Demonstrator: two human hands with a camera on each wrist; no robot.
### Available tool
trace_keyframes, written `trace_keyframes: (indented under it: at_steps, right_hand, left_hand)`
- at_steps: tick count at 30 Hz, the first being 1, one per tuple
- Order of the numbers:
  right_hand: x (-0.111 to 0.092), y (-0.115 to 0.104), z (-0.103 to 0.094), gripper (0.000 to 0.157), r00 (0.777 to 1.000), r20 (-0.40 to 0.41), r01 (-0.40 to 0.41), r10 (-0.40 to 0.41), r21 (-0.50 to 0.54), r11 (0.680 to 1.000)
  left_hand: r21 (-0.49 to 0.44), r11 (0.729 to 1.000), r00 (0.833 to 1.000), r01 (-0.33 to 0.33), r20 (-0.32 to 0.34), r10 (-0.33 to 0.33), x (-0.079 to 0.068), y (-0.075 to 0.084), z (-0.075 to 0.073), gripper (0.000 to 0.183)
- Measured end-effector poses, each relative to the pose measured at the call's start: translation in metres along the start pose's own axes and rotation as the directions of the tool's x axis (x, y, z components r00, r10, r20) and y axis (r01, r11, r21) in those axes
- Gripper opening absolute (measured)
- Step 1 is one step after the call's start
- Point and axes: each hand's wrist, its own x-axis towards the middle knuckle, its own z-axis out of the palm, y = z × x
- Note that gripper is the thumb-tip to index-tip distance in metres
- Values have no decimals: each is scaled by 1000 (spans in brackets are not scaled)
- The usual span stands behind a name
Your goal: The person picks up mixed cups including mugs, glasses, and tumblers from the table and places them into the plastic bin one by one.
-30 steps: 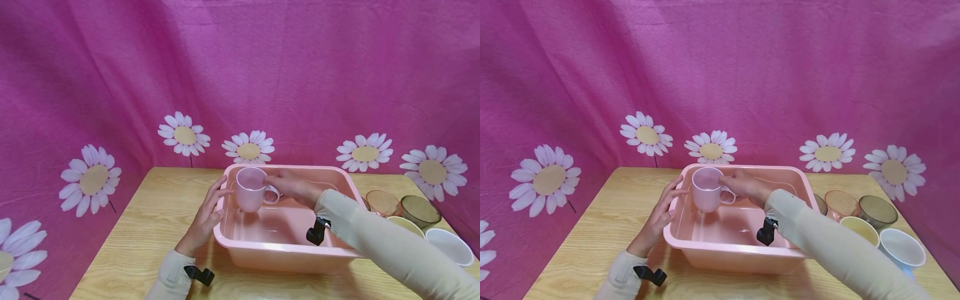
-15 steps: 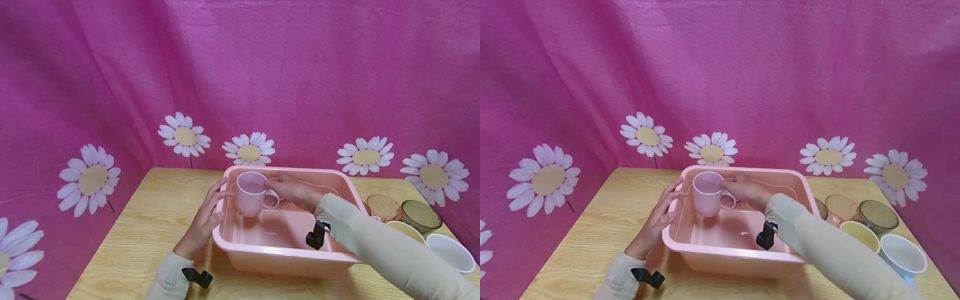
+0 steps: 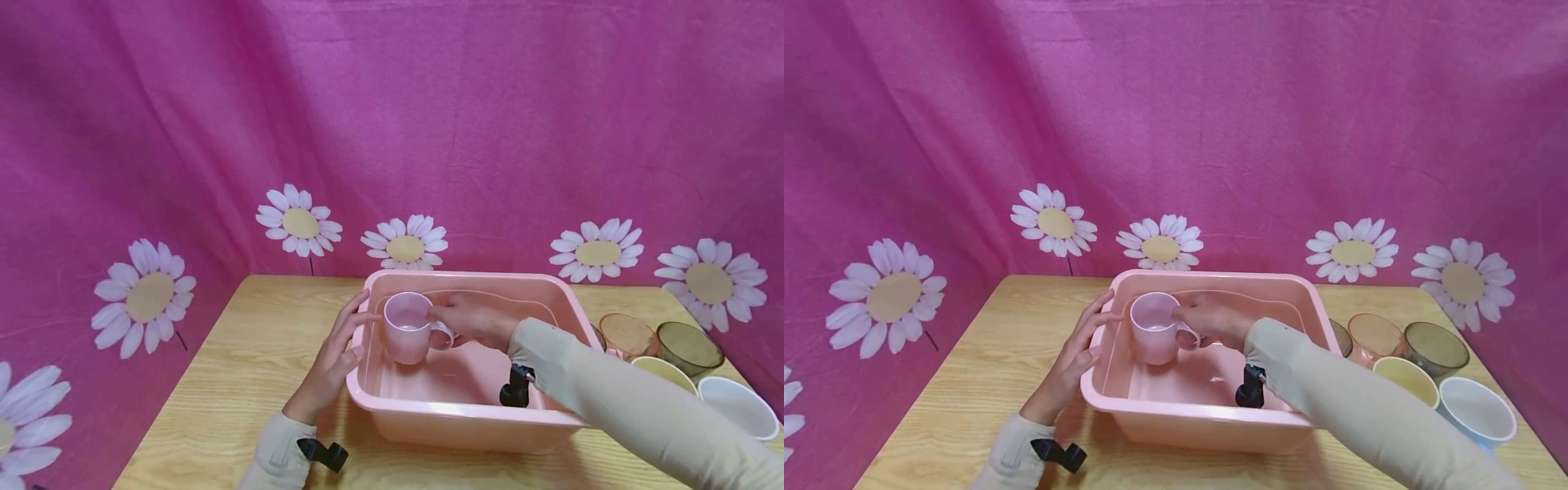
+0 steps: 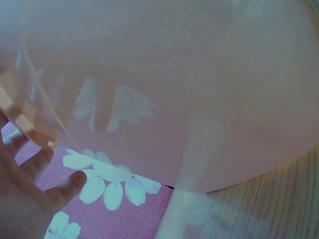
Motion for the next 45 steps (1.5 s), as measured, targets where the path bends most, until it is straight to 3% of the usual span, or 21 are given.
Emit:
trace_keyframes:
  at_steps: [13,18,31,45]
  right_hand:
    - [1,5,1,21,999,-34,-25,23,-58,998]
    - [0,6,4,14,998,-35,-59,57,-72,996]
    - [3,12,5,20,998,-4,-69,69,-168,983]
    - [3,13,2,21,997,-16,-72,70,-132,989]
  left_hand:
    - [6,1000,1000,27,-6,-27,0,1,0,45]
    - [12,1000,1000,20,-8,-20,0,1,1,46]
    - [-9,1000,1000,-22,1,22,0,0,0,44]
    - [-7,1000,1000,-27,2,27,-1,-2,0,46]
